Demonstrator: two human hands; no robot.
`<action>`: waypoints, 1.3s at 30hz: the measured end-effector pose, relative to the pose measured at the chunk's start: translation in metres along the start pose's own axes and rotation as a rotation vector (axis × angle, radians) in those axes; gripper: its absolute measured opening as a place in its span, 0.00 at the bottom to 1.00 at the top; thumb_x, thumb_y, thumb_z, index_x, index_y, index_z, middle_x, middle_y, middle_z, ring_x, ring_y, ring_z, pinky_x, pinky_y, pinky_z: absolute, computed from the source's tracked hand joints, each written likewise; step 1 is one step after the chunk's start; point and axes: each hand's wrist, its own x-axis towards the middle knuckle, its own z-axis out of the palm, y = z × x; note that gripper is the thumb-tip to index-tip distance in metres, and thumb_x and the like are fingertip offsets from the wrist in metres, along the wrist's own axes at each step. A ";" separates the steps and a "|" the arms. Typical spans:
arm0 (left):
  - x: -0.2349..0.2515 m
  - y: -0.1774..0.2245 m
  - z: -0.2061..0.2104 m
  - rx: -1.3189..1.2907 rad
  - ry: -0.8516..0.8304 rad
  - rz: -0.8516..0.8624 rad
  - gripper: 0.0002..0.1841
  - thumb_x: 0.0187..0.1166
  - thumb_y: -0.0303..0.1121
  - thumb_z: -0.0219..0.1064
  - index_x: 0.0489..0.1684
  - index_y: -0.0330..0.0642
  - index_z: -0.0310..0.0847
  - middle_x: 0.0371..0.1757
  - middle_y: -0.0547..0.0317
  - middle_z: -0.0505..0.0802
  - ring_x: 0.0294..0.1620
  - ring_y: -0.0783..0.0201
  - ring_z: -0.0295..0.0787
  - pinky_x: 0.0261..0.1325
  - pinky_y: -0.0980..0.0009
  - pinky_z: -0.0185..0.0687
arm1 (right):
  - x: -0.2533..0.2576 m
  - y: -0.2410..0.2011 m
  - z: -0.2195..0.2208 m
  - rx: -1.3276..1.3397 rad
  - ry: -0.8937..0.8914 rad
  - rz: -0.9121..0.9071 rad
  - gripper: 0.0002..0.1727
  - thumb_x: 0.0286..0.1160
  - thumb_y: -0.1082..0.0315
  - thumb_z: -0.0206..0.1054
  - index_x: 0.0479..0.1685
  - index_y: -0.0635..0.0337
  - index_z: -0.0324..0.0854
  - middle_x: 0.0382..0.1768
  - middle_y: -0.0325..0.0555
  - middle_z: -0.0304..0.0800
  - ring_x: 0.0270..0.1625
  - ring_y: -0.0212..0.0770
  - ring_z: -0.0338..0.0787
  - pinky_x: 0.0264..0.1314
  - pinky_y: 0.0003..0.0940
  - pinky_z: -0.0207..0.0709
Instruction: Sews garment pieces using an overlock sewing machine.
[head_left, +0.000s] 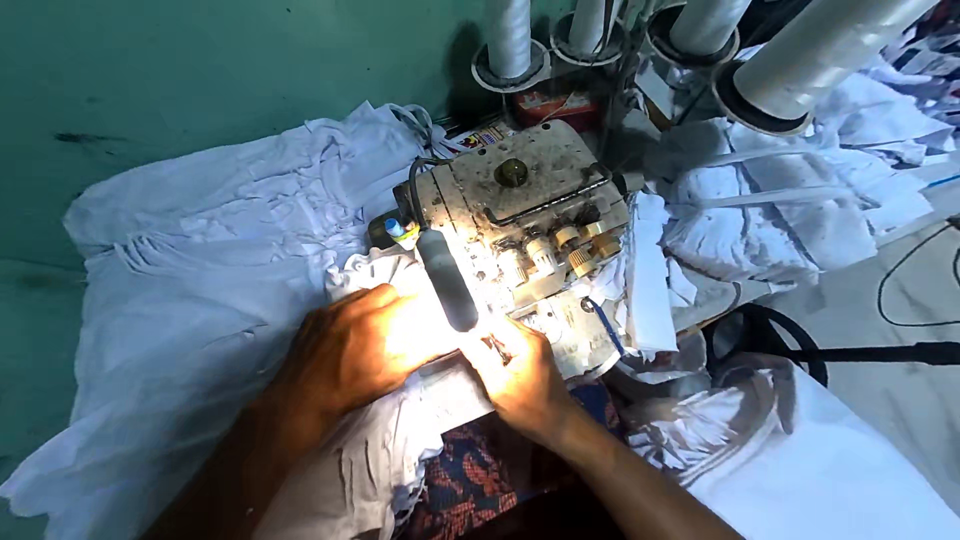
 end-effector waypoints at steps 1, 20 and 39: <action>-0.002 -0.001 0.004 -0.036 0.007 -0.035 0.32 0.67 0.71 0.64 0.42 0.49 0.92 0.31 0.61 0.87 0.31 0.58 0.87 0.29 0.54 0.81 | 0.000 -0.002 -0.001 -0.028 -0.009 -0.003 0.11 0.81 0.59 0.67 0.39 0.55 0.91 0.35 0.36 0.92 0.38 0.27 0.89 0.45 0.28 0.84; -0.063 0.045 0.031 -0.094 0.503 -0.250 0.14 0.72 0.41 0.68 0.40 0.41 0.94 0.30 0.55 0.93 0.31 0.62 0.91 0.33 0.65 0.83 | 0.030 -0.015 -0.005 -0.782 0.051 -0.447 0.12 0.72 0.60 0.65 0.25 0.53 0.89 0.27 0.44 0.89 0.32 0.45 0.92 0.28 0.44 0.83; -0.150 0.017 -0.143 -0.112 0.086 0.114 0.14 0.89 0.42 0.58 0.63 0.60 0.87 0.75 0.52 0.85 0.78 0.55 0.78 0.77 0.57 0.76 | -0.008 -0.090 -0.028 -0.436 -0.724 -0.671 0.17 0.84 0.47 0.62 0.52 0.43 0.91 0.49 0.32 0.95 0.43 0.33 0.93 0.40 0.41 0.87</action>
